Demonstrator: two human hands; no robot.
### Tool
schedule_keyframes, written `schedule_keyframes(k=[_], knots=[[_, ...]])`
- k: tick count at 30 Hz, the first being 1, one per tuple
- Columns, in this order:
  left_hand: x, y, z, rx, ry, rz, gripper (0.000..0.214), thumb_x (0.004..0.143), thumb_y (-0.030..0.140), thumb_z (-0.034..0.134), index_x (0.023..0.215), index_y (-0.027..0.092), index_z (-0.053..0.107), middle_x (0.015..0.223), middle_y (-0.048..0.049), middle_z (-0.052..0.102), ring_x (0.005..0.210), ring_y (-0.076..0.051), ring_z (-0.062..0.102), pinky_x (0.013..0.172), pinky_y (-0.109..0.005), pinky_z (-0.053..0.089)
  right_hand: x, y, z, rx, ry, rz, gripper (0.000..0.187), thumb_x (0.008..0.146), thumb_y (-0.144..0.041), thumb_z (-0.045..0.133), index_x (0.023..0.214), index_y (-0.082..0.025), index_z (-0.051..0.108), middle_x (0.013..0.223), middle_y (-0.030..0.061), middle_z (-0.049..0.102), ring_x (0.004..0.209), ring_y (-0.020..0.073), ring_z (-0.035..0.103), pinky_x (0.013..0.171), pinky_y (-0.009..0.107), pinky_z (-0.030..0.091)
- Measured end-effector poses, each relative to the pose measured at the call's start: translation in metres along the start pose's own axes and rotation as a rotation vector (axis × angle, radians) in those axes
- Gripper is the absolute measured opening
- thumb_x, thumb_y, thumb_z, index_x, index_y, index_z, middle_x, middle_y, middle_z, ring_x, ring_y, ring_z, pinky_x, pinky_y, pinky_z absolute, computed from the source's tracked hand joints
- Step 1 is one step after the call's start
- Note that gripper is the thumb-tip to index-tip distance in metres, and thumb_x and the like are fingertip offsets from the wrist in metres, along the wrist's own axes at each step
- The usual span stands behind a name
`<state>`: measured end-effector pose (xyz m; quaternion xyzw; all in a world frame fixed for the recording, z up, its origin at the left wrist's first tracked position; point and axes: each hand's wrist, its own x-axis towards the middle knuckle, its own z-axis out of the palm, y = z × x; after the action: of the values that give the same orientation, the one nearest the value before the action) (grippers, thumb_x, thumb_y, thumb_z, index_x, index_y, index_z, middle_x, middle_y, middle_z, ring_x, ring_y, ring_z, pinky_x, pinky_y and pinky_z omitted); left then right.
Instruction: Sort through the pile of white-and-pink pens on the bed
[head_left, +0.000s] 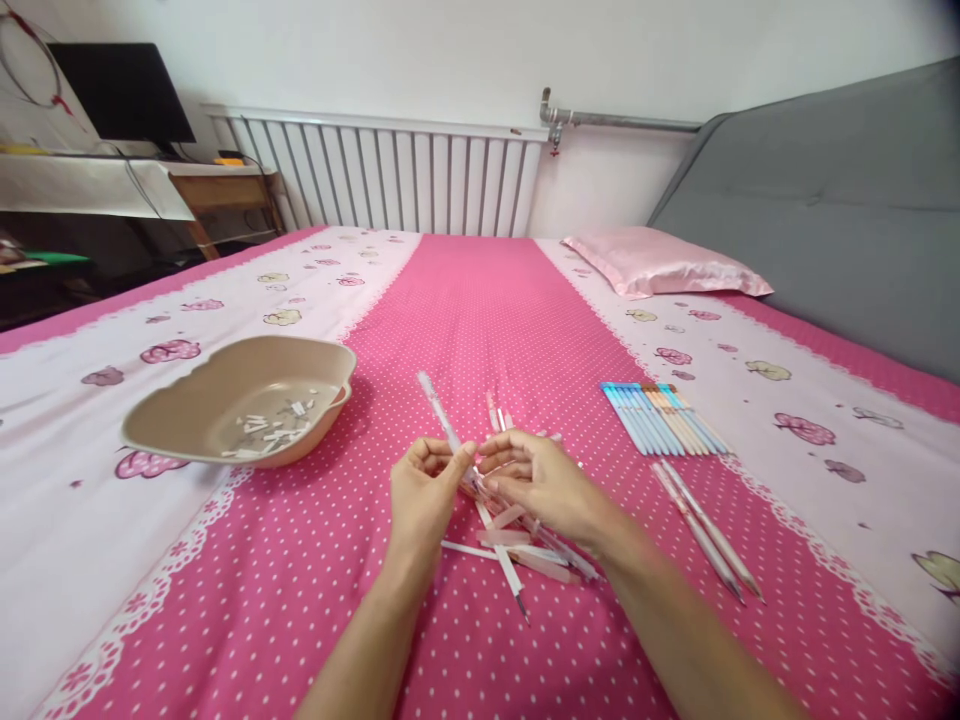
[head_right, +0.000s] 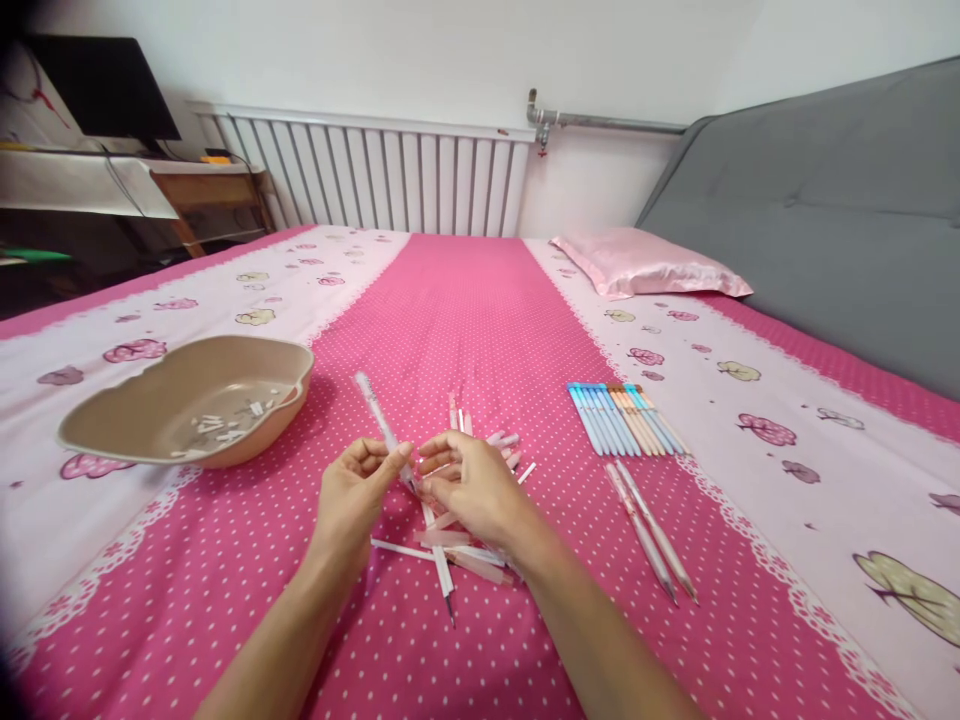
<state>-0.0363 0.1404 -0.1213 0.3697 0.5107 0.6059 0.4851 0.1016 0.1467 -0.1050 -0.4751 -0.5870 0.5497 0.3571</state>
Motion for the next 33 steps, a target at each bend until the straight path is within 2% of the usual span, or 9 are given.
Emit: schedule_keyframes(k=[4,10,15,20,22,25,27,30,33], knots=[[0.001,-0.002,-0.001,-0.03,0.017,0.005,0.033,0.06,0.034,0.077,0.065,0.014,0.051,0.053,0.004,0.057,0.047,-0.007,0.051,0.048,-0.018,0.039,-0.003,-0.001,0.007,0.061,-0.053,0.003,0.031,0.066,-0.016,0.069,0.093,-0.02,0.055,0.086,0.0027,0.064,0.079,0.0167,0.064,0.065,0.03,0.053],[0.001,-0.004,0.001,-0.036,0.013,0.028,0.037,0.056,0.036,0.079,0.063,0.015,0.05,0.052,0.0056,0.053,0.046,-0.007,0.048,0.048,-0.018,0.037,0.003,0.008,0.022,-0.058,0.14,-0.092,0.027,0.062,-0.026,0.075,0.079,-0.019,0.055,0.07,0.0001,0.062,0.066,0.0147,0.062,0.063,0.03,0.051],[0.004,-0.005,0.001,0.055,-0.044,0.095,0.037,0.056,0.041,0.077,0.068,0.015,0.054,0.06,0.0026,0.058,0.054,-0.01,0.053,0.054,-0.021,0.04,0.005,0.011,0.027,-0.106,0.228,-0.195,0.015,0.069,-0.025,0.068,0.078,-0.019,0.057,0.07,0.0009,0.064,0.064,0.0151,0.063,0.063,0.029,0.052],[0.007,0.001,-0.003,0.511,0.028,0.39,0.047,0.067,0.049,0.067,0.1,0.016,0.059,0.097,-0.0082,0.063,0.082,-0.021,0.057,0.07,-0.032,0.043,0.008,0.008,0.02,-0.216,0.369,-0.291,0.007,0.073,-0.02,0.061,0.078,-0.02,0.057,0.072,0.0009,0.064,0.066,0.0143,0.063,0.063,0.027,0.051],[0.006,0.004,-0.005,0.703,0.094,0.555,0.049,0.073,0.05,0.061,0.106,0.015,0.057,0.1,-0.0107,0.062,0.086,-0.024,0.057,0.076,-0.037,0.042,0.005,0.008,0.015,-0.267,0.442,-0.321,0.008,0.072,-0.019,0.061,0.079,-0.02,0.057,0.074,0.0008,0.064,0.067,0.0143,0.062,0.065,0.027,0.051],[-0.002,0.003,-0.014,0.862,0.214,0.812,0.046,0.078,0.049,0.055,0.106,0.013,0.056,0.103,-0.014,0.061,0.094,-0.027,0.056,0.088,-0.042,0.038,-0.012,0.012,0.006,-0.291,0.547,-0.335,0.01,0.073,-0.018,0.058,0.083,-0.02,0.057,0.079,0.0023,0.065,0.07,0.0153,0.062,0.068,0.028,0.05],[-0.014,-0.002,-0.027,0.91,0.262,0.917,0.044,0.08,0.046,0.052,0.108,0.012,0.055,0.112,-0.017,0.059,0.106,-0.029,0.052,0.095,-0.043,0.035,-0.033,0.018,-0.001,-0.295,0.614,-0.34,0.01,0.075,-0.018,0.055,0.085,-0.019,0.057,0.083,0.0039,0.065,0.073,0.0155,0.062,0.07,0.028,0.049],[-0.039,-0.011,-0.053,0.978,0.275,0.982,0.042,0.081,0.041,0.052,0.112,0.013,0.053,0.118,-0.0175,0.056,0.112,-0.03,0.05,0.1,-0.044,0.033,-0.073,0.03,-0.017,-0.295,0.717,-0.328,0.012,0.078,-0.02,0.052,0.089,-0.018,0.056,0.086,0.0053,0.065,0.076,0.0155,0.061,0.073,0.028,0.049],[-0.07,-0.014,-0.082,1.082,0.259,0.952,0.043,0.082,0.042,0.048,0.113,0.012,0.054,0.121,-0.0176,0.054,0.114,-0.031,0.049,0.099,-0.045,0.034,-0.114,0.042,-0.041,-0.299,0.846,-0.275,0.013,0.078,-0.024,0.052,0.089,-0.017,0.056,0.086,0.0065,0.064,0.076,0.0168,0.06,0.072,0.03,0.049]])
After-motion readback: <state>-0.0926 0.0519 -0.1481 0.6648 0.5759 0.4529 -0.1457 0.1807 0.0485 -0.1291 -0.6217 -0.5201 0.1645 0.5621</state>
